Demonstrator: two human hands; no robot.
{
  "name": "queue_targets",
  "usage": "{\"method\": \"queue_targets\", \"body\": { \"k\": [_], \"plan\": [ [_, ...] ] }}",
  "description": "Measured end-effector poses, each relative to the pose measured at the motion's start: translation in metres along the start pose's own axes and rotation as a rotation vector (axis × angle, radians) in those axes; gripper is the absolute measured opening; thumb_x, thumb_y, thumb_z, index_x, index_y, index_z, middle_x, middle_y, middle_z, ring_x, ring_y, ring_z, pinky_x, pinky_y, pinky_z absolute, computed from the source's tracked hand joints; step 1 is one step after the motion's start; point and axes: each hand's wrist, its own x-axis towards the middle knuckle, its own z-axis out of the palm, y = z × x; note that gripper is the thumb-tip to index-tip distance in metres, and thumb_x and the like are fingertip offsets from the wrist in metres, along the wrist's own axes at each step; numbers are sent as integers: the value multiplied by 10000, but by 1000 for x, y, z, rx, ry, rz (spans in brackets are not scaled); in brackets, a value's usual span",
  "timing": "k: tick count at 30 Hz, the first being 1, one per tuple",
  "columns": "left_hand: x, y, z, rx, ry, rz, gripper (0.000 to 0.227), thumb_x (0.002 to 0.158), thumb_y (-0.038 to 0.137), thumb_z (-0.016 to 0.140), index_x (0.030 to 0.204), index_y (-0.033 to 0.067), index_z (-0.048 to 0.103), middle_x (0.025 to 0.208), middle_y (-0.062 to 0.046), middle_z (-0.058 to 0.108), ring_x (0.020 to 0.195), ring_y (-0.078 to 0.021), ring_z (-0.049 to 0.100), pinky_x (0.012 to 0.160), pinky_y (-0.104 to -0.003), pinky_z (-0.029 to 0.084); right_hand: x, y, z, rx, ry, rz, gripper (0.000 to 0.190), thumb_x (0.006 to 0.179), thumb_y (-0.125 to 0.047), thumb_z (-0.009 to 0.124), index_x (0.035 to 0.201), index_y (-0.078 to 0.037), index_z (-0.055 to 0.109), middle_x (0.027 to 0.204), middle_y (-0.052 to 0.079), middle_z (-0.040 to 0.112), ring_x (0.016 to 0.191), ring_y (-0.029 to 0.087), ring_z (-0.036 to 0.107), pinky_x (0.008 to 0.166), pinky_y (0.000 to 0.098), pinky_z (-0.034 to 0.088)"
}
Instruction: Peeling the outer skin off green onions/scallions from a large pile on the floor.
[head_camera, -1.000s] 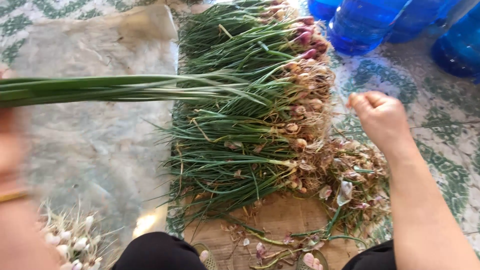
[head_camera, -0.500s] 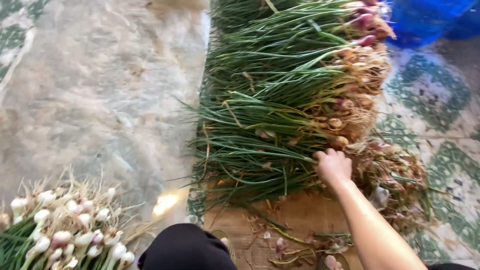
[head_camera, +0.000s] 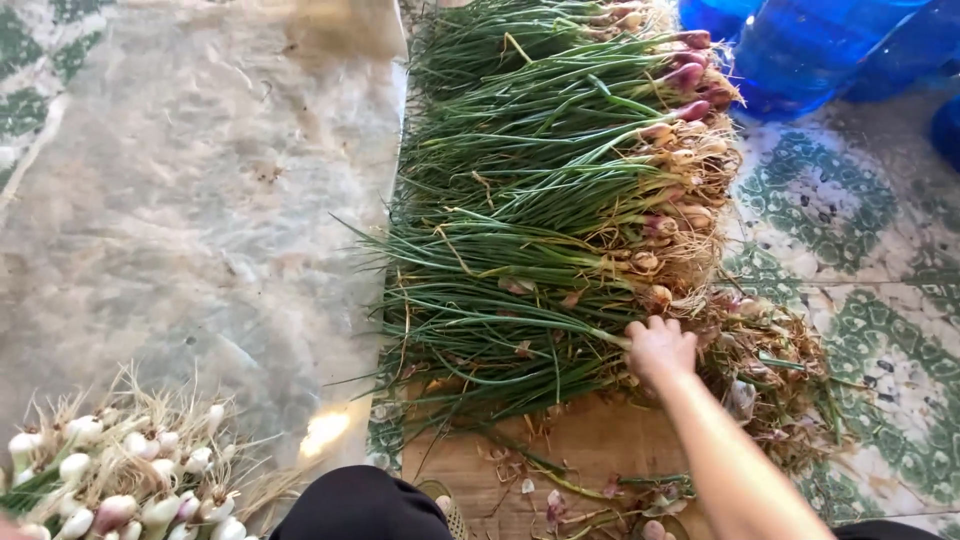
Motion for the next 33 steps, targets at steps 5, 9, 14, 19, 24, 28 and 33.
{"method": "queue_targets", "body": {
  "k": [5, 9, 14, 19, 24, 28, 33],
  "plan": [
    [-5, 410, 23, 359, -205, 164, 702, 795, 133, 503, 1457, -90, 429, 1499, -279, 379, 1420, -364, 269, 1135, -516, 187, -7, 3, -5, 41, 42, -73, 295, 934, -428, 515, 1180, -285, 595, 1177, 37, 595, 1146, 277, 517, 961, 450, 405],
    [-48, 589, 101, 92, -128, 1018, 375, 822, 140, 629, 1177, 27, 670, 1215, -161, 670, 1106, -329, 608, 989, -475, 425, -16, 30, -89, 107, 23, -146, 243, 838, -436, 603, 1072, -372, 622, 1026, -75, 726, 1042, 223, 607, 931, 439, 362],
    [-97, 679, 204, 301, -470, 924, 615, 801, 326, 663, 1379, 202, 494, 1429, -33, 493, 1344, -292, 399, 1045, -638, 261, -99, 72, -201, 260, 73, -124, 280, 872, -527, 585, 1125, -441, 669, 1106, -160, 690, 1271, 138, 419, 1014, 366, 211],
    [-134, 690, 217, -10, -727, 940, 481, 868, 228, 621, 1333, 137, 537, 1281, -69, 608, 1228, -285, 504, 1040, -663, 260, -154, 118, -198, 507, 615, -433, 236, 735, -276, 795, 956, -309, 722, 1000, -84, 662, 1293, 173, 476, 1138, 583, 64],
    [-154, 699, 218, -322, -706, 762, 347, 835, 197, 654, 1173, 123, 657, 1062, -75, 694, 944, -257, 637, 843, -381, 507, -166, 108, -207, 581, 1052, -457, 479, 794, -228, 783, 1218, -142, 577, 1264, 40, 506, 1230, 217, 452, 1124, 458, 255],
    [-161, 707, 216, -530, -679, 515, 305, 820, 181, 673, 1125, 157, 677, 1016, -20, 674, 876, -145, 635, 744, -285, 526, -178, 94, -215, 767, 1106, -391, 350, 849, -126, 742, 1127, -15, 562, 1207, 177, 468, 1192, 306, 427, 1087, 400, 351],
    [-163, 708, 222, -680, -547, 447, 326, 747, 177, 772, 1067, 198, 713, 807, -31, 639, 788, -172, 641, 728, -299, 553, -174, 68, -206, 1014, 627, -300, 137, 873, -268, 728, 960, -162, 721, 925, 21, 685, 1025, 167, 604, 936, 349, 416]
  ]
}}
